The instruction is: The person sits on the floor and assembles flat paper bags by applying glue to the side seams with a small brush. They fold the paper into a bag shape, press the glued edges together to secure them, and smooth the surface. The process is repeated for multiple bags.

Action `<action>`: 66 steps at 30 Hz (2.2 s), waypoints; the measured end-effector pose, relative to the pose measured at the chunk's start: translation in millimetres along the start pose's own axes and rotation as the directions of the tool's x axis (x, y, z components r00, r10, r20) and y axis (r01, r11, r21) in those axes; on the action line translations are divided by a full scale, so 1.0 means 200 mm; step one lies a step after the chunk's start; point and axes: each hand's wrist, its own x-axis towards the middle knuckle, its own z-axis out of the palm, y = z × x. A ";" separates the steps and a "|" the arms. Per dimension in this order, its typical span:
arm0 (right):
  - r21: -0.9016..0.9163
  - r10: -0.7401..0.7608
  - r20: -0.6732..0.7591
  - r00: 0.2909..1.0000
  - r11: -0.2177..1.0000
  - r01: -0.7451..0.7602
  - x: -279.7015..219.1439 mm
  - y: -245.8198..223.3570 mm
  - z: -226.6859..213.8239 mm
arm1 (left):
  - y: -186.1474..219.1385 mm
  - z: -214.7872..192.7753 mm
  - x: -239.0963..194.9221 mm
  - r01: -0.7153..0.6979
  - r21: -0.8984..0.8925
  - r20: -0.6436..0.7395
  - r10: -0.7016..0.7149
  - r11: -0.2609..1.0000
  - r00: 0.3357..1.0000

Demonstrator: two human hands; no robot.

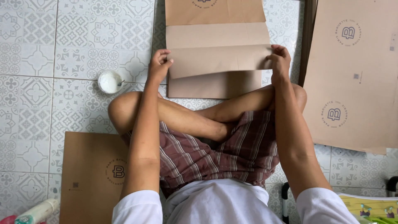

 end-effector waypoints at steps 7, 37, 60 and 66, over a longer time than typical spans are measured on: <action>-0.575 -0.054 -0.011 0.998 0.818 0.038 -0.01 0.12 -0.01 | 0.17 0.00 -0.19 0.108 0.647 0.097 -0.222 0.755 0.970; -0.622 -0.217 0.668 0.712 0.362 0.694 -0.24 -0.10 0.24 | 0.70 -0.30 -0.43 -0.293 0.444 0.290 0.174 0.847 0.941; -0.137 -0.070 0.978 0.196 0.492 0.860 -1.07 -0.20 2.12 | -0.31 -0.85 -0.61 0.102 0.248 -0.518 0.043 0.963 0.854; -0.068 0.026 0.998 0.064 0.216 0.974 -0.96 -0.04 2.17 | -0.33 -0.80 -0.61 0.136 0.330 -0.579 0.086 0.934 0.811</action>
